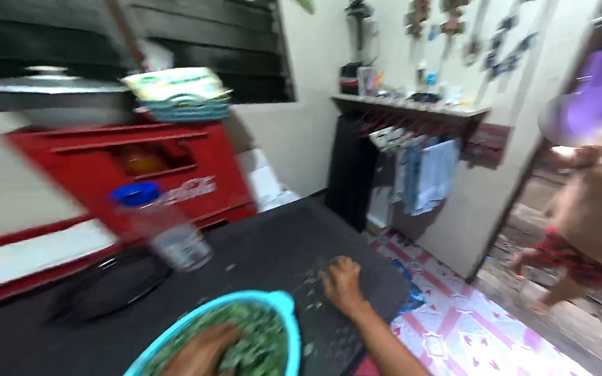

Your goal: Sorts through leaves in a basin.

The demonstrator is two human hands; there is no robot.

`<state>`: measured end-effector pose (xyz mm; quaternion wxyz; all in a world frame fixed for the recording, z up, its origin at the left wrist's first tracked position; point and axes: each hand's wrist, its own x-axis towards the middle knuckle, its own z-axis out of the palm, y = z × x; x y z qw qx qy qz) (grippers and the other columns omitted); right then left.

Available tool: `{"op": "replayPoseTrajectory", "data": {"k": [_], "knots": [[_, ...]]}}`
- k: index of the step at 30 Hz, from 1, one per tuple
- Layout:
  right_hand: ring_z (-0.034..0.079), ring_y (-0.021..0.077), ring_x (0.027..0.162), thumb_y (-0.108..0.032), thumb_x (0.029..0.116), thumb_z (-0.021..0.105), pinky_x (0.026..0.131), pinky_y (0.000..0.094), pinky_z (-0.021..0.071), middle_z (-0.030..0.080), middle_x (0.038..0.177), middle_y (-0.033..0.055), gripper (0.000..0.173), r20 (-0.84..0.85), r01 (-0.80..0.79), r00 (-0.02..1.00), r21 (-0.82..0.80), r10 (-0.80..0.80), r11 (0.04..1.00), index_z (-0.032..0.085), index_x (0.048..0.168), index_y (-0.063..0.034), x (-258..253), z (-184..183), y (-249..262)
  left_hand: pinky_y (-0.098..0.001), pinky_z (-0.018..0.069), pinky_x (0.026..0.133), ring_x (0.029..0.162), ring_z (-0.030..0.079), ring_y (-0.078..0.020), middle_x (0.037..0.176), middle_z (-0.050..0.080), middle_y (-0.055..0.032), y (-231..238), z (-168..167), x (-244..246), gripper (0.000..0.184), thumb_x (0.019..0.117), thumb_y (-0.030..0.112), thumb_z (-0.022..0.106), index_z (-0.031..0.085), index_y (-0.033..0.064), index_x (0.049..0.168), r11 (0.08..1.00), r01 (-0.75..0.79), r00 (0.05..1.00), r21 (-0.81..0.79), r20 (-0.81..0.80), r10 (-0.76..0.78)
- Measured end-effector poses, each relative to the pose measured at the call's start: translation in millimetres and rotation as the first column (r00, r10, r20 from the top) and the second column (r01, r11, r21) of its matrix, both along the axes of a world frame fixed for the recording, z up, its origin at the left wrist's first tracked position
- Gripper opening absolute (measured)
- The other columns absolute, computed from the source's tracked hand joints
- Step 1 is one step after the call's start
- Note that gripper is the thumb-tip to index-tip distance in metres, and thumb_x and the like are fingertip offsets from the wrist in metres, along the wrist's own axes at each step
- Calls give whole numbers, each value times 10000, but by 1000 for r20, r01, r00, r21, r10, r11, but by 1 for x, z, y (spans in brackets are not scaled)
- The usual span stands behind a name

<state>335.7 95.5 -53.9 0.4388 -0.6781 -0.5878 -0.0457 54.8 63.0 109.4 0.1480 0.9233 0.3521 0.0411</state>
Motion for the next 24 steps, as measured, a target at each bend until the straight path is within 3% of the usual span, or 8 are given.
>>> {"op": "replayPoseTrajectory", "data": {"k": [3,5,9,14,17,19,22,24], "knots": [[641,399,1165,-299,929,671,947,675,473,724,1157,153,238,79,6,997,37,-9,999,794,961,-98,8,-21,18,-541,552,949,1057,695,-313,1099,732,-127,48,-53,-31,350,724,77,828,764,67,1069,981,-83,983,178,176,51],[638,383,1163,-337,944,650,941,672,478,717,1161,138,261,113,-9,994,56,2,998,780,942,-111,14,-37,28,-478,574,917,1013,704,-224,1076,739,-55,48,-41,-41,354,713,79,800,763,107,1064,978,-115,962,174,263,66],[625,399,1156,-340,951,630,901,685,472,703,1163,141,267,125,-27,992,53,20,998,764,930,-110,22,-47,34,-360,566,900,984,692,-130,1055,735,-28,38,-1,-48,289,798,130,742,742,101,1086,992,-102,929,73,363,69],[635,389,1122,-348,946,609,858,668,484,704,1149,133,284,153,-7,988,80,-5,997,758,888,-113,29,-58,37,-297,548,882,980,676,-97,1062,728,-36,38,7,-49,246,858,195,741,737,73,1071,999,-53,911,-13,409,54],[640,397,1087,-358,942,600,846,656,488,703,1116,148,311,177,-6,984,79,-8,997,746,858,-96,31,-61,38,-348,535,930,1040,677,-160,1117,723,-89,33,14,-48,248,879,161,747,732,31,1089,998,-43,921,-50,386,59],[644,397,1077,-360,943,594,841,656,487,704,1111,153,320,186,-10,983,76,-5,997,748,859,-93,33,-62,38,-454,489,1016,1163,647,-243,1219,701,-121,27,24,-46,267,880,113,733,731,30,1134,996,-67,956,-59,283,81],[647,381,1079,-373,948,586,847,637,496,707,1112,138,326,202,4,979,64,-17,998,754,867,-106,33,-60,36,-674,238,1132,1448,374,-394,1535,477,-148,15,40,-36,500,889,91,730,642,173,1374,982,-166,984,-87,-87,159],[647,379,1080,-372,946,591,850,637,495,708,1108,136,321,204,10,979,60,-23,998,755,863,-109,33,-60,36,-702,197,1134,1491,292,-407,1586,416,-136,11,32,-26,496,896,156,741,646,242,1375,986,-155,977,-64,-155,144]]}}
